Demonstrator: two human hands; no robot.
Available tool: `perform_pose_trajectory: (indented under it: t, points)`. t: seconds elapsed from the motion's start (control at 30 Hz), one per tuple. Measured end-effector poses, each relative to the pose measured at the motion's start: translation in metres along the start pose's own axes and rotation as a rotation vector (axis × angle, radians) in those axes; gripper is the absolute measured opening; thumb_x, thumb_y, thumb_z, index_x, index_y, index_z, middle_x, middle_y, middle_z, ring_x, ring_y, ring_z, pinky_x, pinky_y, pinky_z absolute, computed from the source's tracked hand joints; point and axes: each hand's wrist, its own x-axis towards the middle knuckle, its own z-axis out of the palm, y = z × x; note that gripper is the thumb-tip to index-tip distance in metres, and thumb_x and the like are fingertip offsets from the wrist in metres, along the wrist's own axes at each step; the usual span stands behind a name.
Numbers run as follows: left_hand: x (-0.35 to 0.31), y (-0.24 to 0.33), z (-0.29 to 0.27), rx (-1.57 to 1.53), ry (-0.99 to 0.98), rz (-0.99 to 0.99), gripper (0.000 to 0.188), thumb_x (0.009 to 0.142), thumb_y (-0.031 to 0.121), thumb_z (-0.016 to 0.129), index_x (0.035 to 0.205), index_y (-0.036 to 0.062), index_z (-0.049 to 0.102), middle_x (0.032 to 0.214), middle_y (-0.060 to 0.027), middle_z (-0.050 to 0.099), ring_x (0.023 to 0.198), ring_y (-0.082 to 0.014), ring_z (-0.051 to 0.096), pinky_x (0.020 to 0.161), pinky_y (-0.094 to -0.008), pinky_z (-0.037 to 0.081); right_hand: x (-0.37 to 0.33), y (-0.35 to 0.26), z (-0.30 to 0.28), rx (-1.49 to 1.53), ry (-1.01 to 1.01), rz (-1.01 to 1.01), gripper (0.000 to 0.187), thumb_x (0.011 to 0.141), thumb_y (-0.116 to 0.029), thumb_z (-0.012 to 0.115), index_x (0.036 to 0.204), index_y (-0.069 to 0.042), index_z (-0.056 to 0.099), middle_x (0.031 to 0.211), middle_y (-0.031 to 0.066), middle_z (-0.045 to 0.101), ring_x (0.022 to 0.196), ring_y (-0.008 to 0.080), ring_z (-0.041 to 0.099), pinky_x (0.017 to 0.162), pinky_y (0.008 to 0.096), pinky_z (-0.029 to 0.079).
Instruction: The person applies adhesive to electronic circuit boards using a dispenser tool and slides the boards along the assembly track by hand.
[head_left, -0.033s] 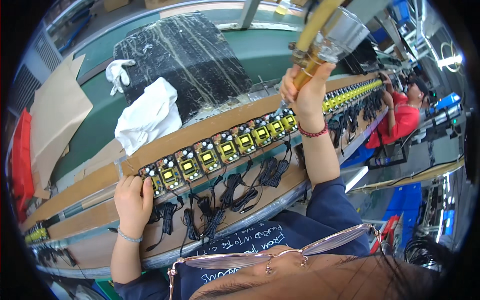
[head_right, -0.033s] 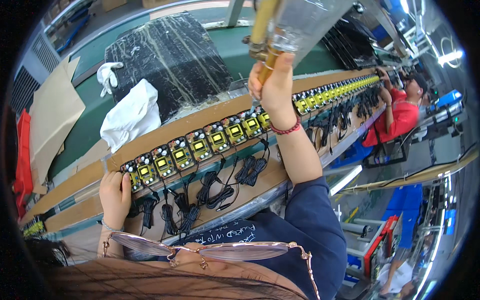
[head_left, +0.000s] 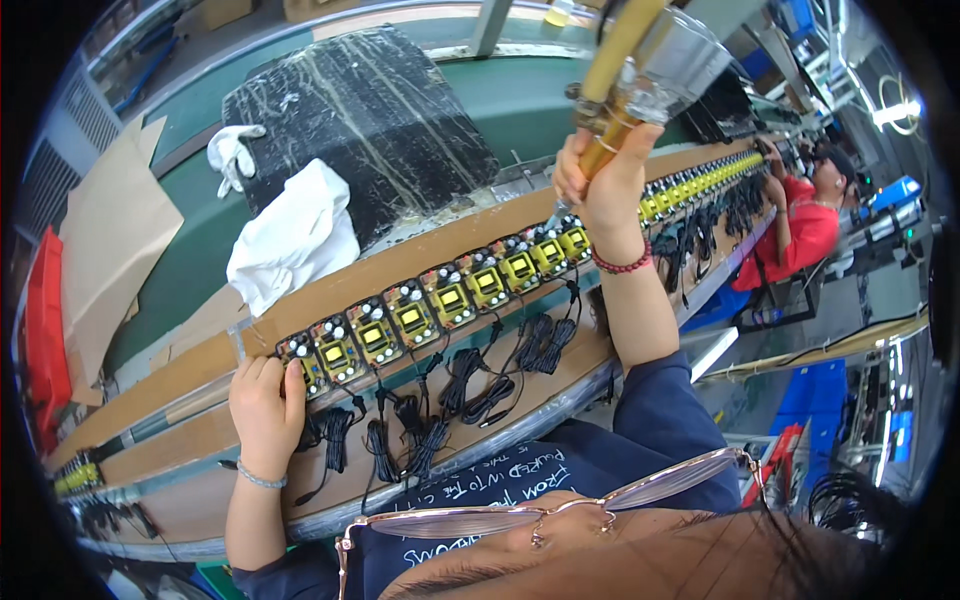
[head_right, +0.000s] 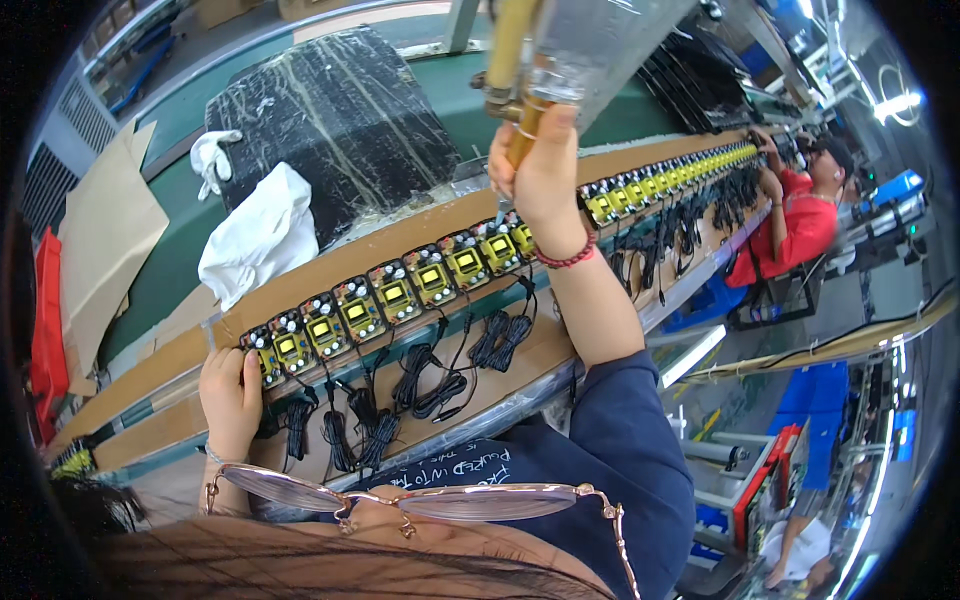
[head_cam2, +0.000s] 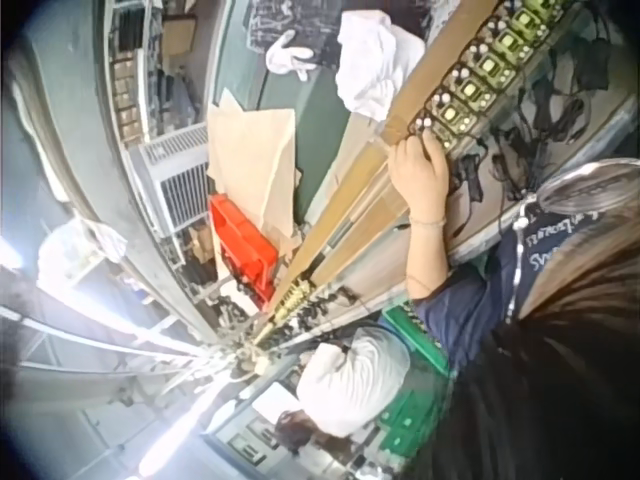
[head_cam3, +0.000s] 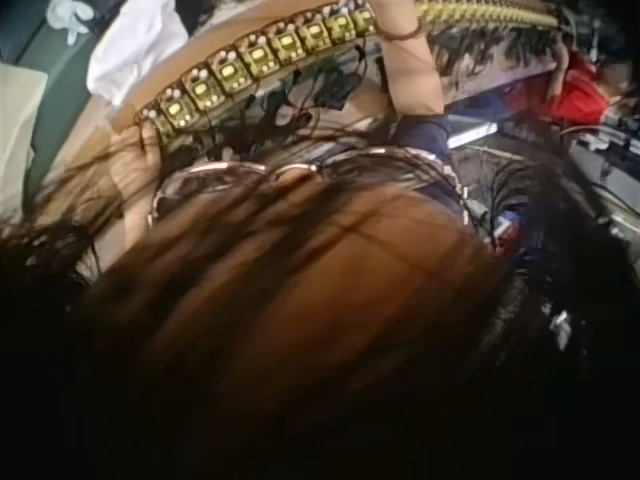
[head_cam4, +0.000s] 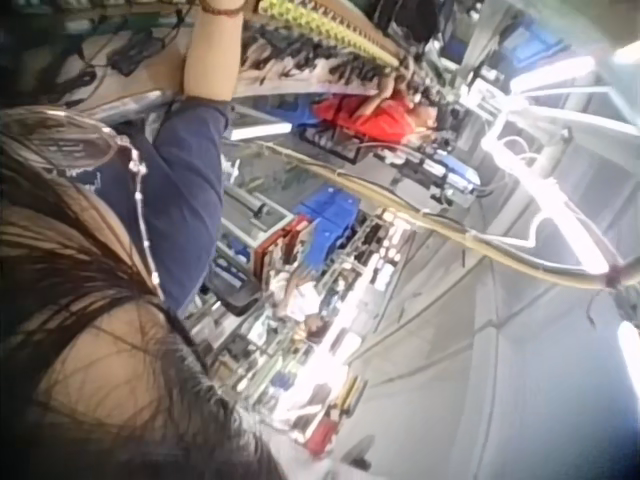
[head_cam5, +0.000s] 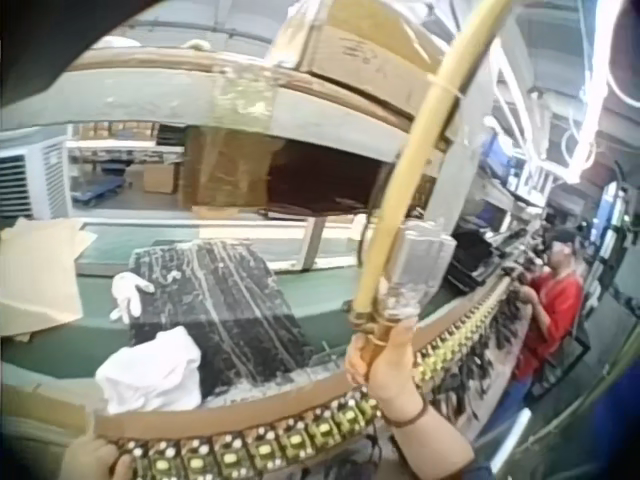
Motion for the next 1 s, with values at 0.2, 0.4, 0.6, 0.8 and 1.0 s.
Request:
perform_pose_trajectory:
  t: [0.2, 0.4, 0.6, 0.8, 1.0]
  points:
    - [0.002, 0.008, 0.000, 0.019, -0.001, 0.008, 0.025, 0.086, 0.007, 0.052, 0.063, 0.0001, 0.046, 0.062, -0.0155, 0.045, 0.062, -0.0334, 0.044, 0.058, -0.0423, 0.036, -0.005, -0.012, -0.002, -0.020, -0.028, -0.051, 0.073, 0.087, -0.070, 0.027, 0.097, -0.002, 0.051, 0.046, 0.0003, 0.040, 0.036, 0.0076, 0.038, 0.036, 0.0218, 0.032]
    - [0.012, 0.020, 0.007, 0.098, -0.044, 0.043, 0.024, 0.086, 0.009, 0.051, 0.064, 0.0005, 0.049, 0.064, -0.0170, 0.051, 0.064, -0.0352, 0.049, 0.060, -0.0441, 0.039, 0.006, -0.032, -0.002, -0.067, -0.204, -0.060, 0.085, 0.083, -0.076, 0.021, 0.096, 0.001, 0.056, 0.046, -0.0009, 0.040, 0.038, 0.0069, 0.037, 0.039, 0.0211, 0.034]
    - [0.023, 0.030, 0.010, 0.207, -0.118, 0.107, 0.025, 0.086, 0.012, 0.051, 0.063, 0.0022, 0.050, 0.062, -0.0158, 0.052, 0.061, -0.0345, 0.051, 0.059, -0.0441, 0.040, -0.004, -0.025, 0.013, -0.084, -0.145, -0.030, 0.093, 0.078, -0.081, 0.014, 0.096, 0.003, 0.050, 0.046, -0.0023, 0.036, 0.038, 0.0074, 0.035, 0.038, 0.0205, 0.029]
    - [0.021, 0.031, 0.011, 0.151, -0.063, 0.099, 0.027, 0.086, 0.012, 0.053, 0.061, 0.0030, 0.047, 0.059, -0.0149, 0.049, 0.058, -0.0337, 0.048, 0.057, -0.0437, 0.039, -0.008, -0.014, 0.025, -0.105, -0.066, -0.077, 0.077, 0.082, -0.076, 0.023, 0.084, -0.002, 0.047, 0.045, 0.0000, 0.037, 0.037, 0.0089, 0.037, 0.037, 0.0227, 0.031]
    - [0.018, 0.026, 0.015, 0.082, -0.025, 0.087, 0.026, 0.086, 0.012, 0.054, 0.062, 0.0034, 0.047, 0.059, -0.0142, 0.048, 0.058, -0.0328, 0.048, 0.057, -0.0431, 0.038, -0.008, -0.015, 0.030, 0.045, -0.080, -0.049, 0.066, 0.089, -0.065, 0.032, 0.083, -0.001, 0.048, 0.051, 0.0009, 0.041, 0.042, 0.0065, 0.040, 0.039, 0.0211, 0.033]
